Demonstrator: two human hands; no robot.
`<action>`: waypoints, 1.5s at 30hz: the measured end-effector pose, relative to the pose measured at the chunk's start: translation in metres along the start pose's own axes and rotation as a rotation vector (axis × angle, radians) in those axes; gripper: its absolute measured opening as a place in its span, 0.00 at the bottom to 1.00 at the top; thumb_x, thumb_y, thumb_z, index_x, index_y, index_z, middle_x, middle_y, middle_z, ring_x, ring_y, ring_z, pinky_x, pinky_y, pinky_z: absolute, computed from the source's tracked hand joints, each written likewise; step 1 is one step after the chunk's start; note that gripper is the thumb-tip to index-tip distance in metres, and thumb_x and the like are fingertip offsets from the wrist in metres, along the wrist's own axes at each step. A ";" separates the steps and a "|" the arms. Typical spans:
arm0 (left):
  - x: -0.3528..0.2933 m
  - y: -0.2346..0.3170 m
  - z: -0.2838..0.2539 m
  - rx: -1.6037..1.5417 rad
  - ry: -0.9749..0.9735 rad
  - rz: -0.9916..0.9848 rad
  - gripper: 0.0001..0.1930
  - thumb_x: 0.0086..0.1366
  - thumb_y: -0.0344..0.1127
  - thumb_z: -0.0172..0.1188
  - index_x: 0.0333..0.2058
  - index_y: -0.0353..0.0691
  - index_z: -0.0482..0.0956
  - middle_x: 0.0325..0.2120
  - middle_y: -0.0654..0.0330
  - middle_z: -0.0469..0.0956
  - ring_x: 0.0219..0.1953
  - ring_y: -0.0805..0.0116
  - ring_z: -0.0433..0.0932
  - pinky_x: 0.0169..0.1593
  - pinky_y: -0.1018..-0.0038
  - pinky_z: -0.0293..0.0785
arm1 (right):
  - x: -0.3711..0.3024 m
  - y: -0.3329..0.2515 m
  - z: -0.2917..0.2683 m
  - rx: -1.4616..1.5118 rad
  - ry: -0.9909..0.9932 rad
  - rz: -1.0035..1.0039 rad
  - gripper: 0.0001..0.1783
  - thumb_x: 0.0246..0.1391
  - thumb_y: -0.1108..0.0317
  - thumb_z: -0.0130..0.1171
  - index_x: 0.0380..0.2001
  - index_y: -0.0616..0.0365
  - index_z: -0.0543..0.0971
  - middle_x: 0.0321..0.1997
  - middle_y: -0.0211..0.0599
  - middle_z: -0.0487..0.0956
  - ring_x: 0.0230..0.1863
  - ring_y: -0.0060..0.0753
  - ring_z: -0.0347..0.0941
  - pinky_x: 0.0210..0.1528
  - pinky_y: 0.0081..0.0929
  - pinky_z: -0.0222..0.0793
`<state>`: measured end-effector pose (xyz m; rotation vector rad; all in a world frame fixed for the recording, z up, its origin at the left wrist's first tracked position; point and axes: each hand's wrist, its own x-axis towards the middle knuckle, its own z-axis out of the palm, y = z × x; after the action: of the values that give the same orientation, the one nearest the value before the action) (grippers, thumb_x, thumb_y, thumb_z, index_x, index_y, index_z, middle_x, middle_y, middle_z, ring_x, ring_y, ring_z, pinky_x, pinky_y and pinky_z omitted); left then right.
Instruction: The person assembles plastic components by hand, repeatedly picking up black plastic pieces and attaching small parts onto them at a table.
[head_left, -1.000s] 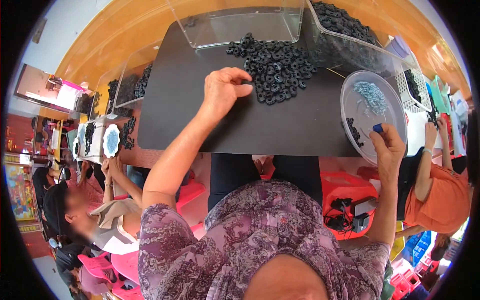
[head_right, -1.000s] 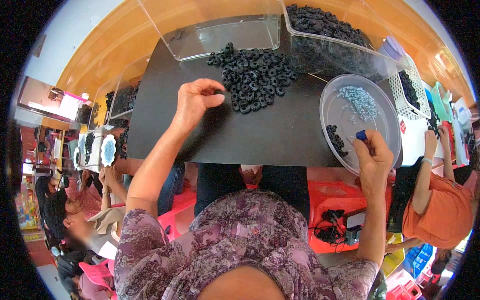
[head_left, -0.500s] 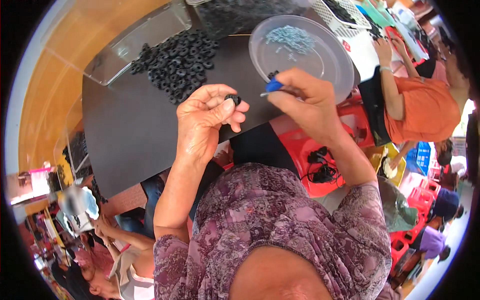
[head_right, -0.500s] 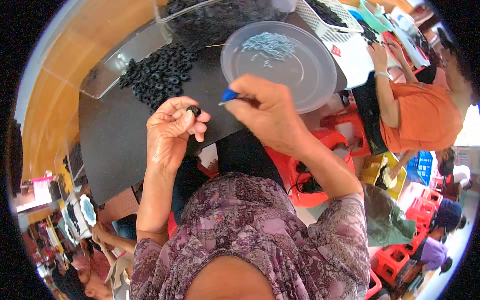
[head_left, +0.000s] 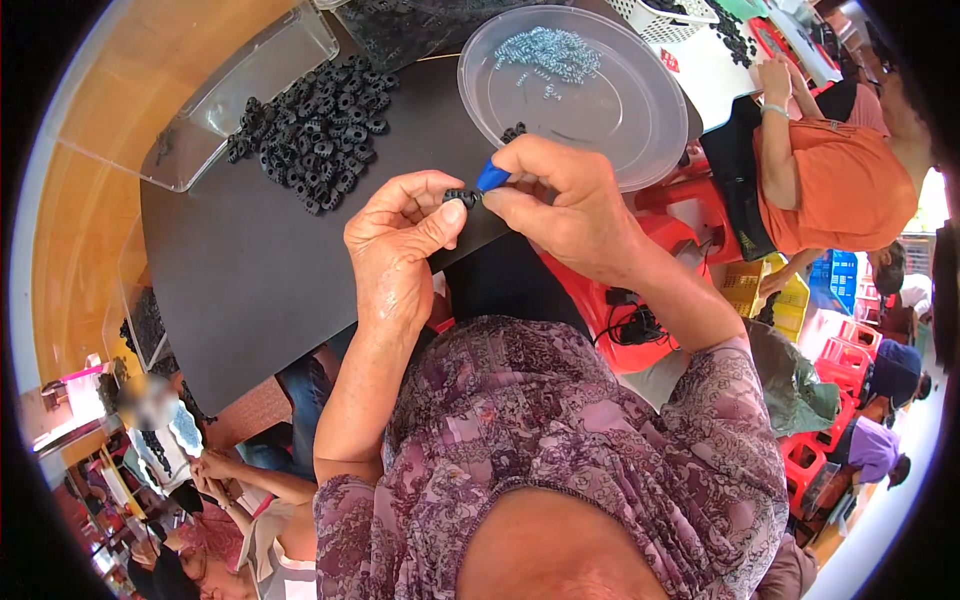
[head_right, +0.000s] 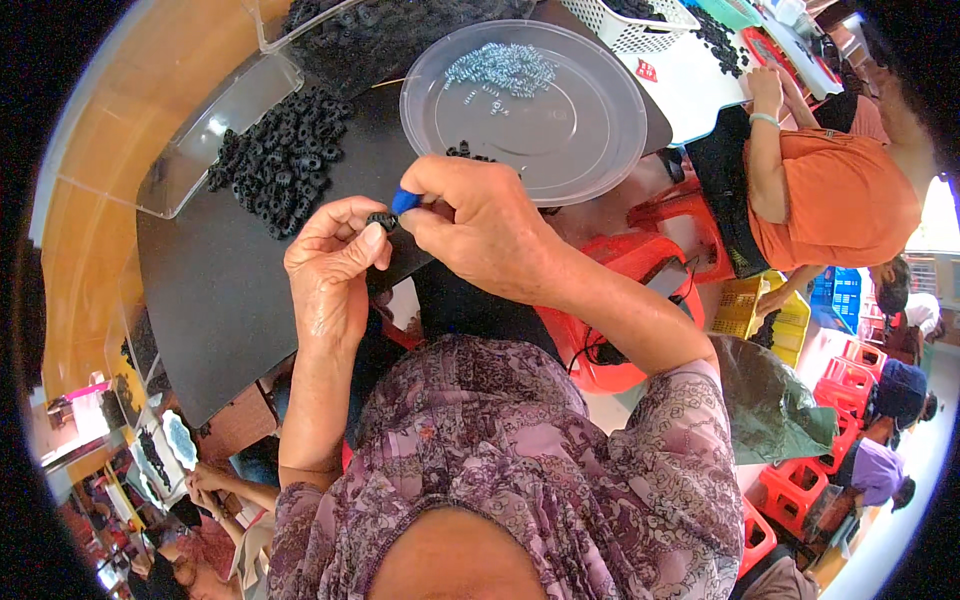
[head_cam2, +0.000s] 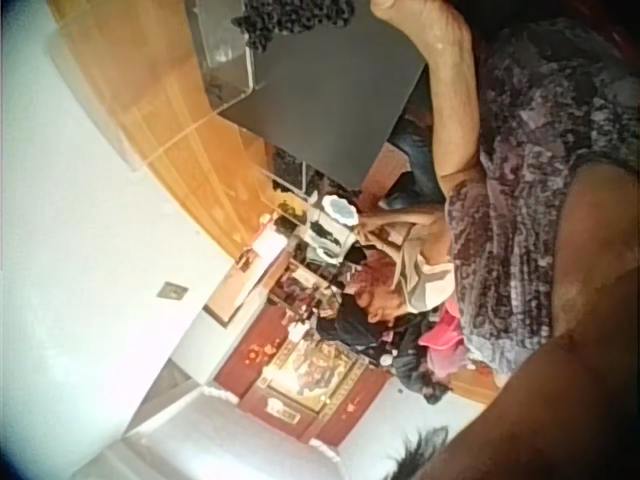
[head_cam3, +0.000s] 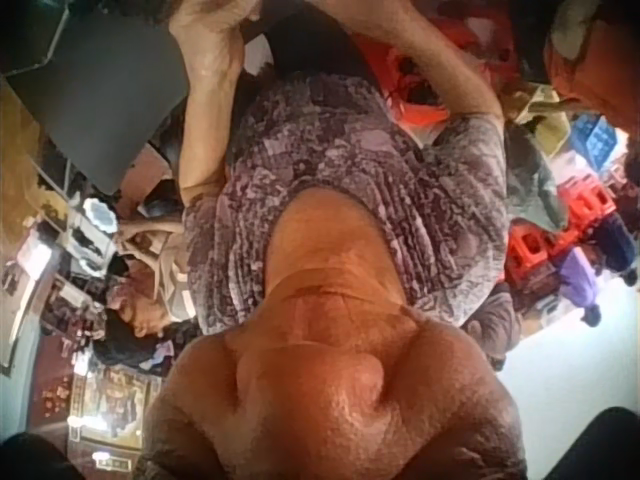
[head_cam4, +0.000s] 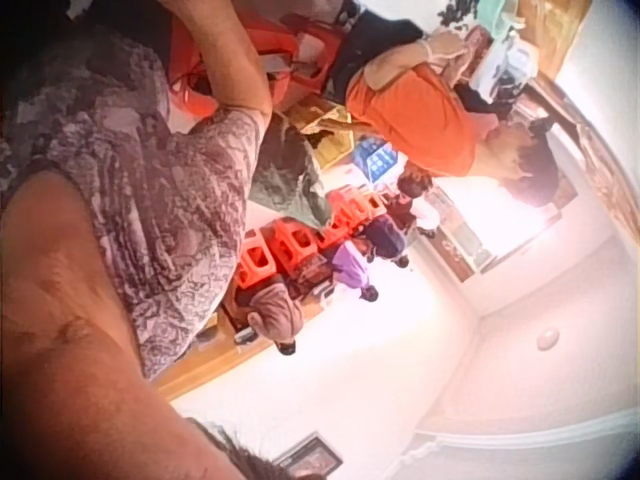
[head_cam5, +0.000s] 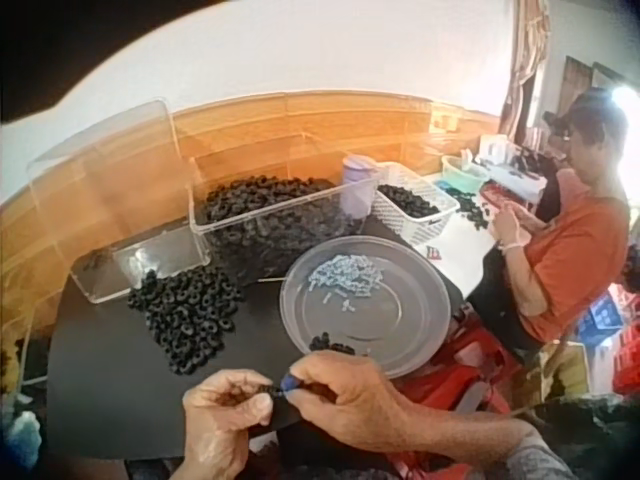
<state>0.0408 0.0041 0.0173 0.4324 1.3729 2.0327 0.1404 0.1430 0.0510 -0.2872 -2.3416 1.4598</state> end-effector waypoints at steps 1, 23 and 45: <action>0.000 -0.001 0.001 0.000 0.000 -0.002 0.10 0.50 0.23 0.65 0.33 0.34 0.79 0.23 0.66 0.75 0.22 0.81 0.68 0.26 0.84 0.63 | 0.000 0.001 0.001 0.000 0.000 0.002 0.06 0.46 0.76 0.58 0.30 0.63 0.74 0.24 0.25 0.71 0.25 0.11 0.63 0.25 0.15 0.61; -0.010 -0.019 0.008 0.364 0.025 0.185 0.11 0.52 0.15 0.57 0.35 0.31 0.77 0.27 0.67 0.72 0.28 0.82 0.69 0.32 0.85 0.68 | -0.018 0.014 0.031 -0.870 0.162 -0.723 0.16 0.37 0.68 0.51 0.31 0.70 0.70 0.22 0.38 0.66 0.27 0.35 0.62 0.27 0.28 0.61; 0.013 -0.019 -0.009 -0.158 -0.106 -0.072 0.09 0.54 0.23 0.61 0.35 0.30 0.75 0.26 0.54 0.77 0.24 0.72 0.74 0.27 0.79 0.71 | 0.050 0.068 -0.056 -0.639 0.093 -0.237 0.08 0.43 0.73 0.56 0.29 0.64 0.75 0.25 0.43 0.74 0.28 0.39 0.71 0.31 0.34 0.65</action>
<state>0.0318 0.0114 -0.0047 0.4081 1.1394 2.0117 0.1167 0.2369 0.0220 -0.2200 -2.5941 0.5511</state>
